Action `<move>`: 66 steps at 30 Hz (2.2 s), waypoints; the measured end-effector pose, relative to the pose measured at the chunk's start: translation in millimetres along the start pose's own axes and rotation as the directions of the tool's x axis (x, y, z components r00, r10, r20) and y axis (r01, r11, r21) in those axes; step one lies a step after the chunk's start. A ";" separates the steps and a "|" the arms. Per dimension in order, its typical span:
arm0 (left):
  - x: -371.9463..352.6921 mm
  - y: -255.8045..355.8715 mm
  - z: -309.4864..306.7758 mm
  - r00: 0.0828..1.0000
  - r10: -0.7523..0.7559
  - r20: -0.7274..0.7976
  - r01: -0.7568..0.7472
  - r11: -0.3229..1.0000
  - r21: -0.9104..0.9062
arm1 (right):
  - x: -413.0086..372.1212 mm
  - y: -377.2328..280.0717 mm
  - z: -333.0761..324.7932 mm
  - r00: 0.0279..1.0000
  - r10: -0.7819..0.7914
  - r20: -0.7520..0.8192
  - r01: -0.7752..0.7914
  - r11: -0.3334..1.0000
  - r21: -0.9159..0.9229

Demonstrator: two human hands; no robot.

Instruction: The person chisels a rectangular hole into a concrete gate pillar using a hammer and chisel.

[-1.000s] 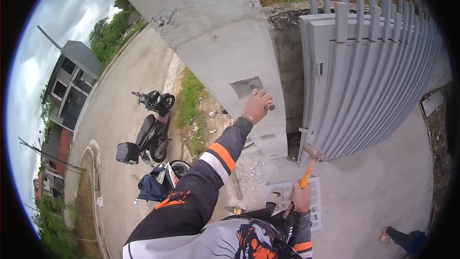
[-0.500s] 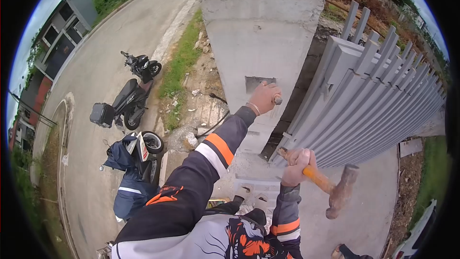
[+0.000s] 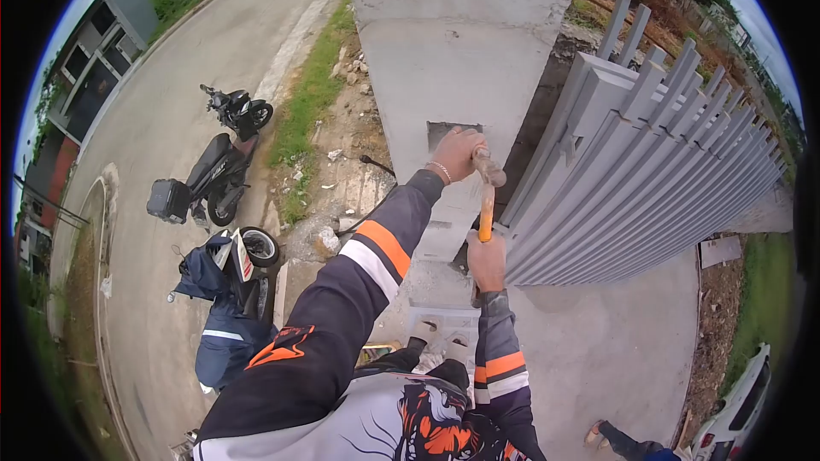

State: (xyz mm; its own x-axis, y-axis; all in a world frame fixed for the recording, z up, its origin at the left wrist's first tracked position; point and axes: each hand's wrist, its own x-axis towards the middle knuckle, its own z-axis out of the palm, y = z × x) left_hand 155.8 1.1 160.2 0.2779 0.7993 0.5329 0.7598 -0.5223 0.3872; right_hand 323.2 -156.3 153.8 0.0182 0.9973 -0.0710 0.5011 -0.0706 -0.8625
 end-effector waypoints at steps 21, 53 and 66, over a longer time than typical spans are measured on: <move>-109.2 60.0 -49.6 0.567 -0.772 -0.288 -0.063 0.307 -0.949 | -260.9 227.3 -128.7 0.710 0.700 -0.073 -0.701 0.696 -0.154; -87.8 39.9 46.0 0.224 -0.954 -0.201 -0.224 0.151 -0.963 | -262.0 330.3 -195.4 0.579 0.815 0.015 -0.751 0.541 -0.379; -128.9 119.5 106.5 0.356 -0.934 0.038 0.091 -0.006 -0.996 | -276.2 345.8 -232.5 0.594 0.802 0.057 -0.705 0.553 -0.444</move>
State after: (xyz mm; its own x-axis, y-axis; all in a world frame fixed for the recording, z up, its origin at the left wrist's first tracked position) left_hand 273.4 -132.6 57.7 -0.5881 0.7837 -0.2001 -0.5644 -0.2204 0.7955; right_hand 692.6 -451.5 -8.4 0.3637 0.5347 -0.7627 0.6484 -0.7332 -0.2048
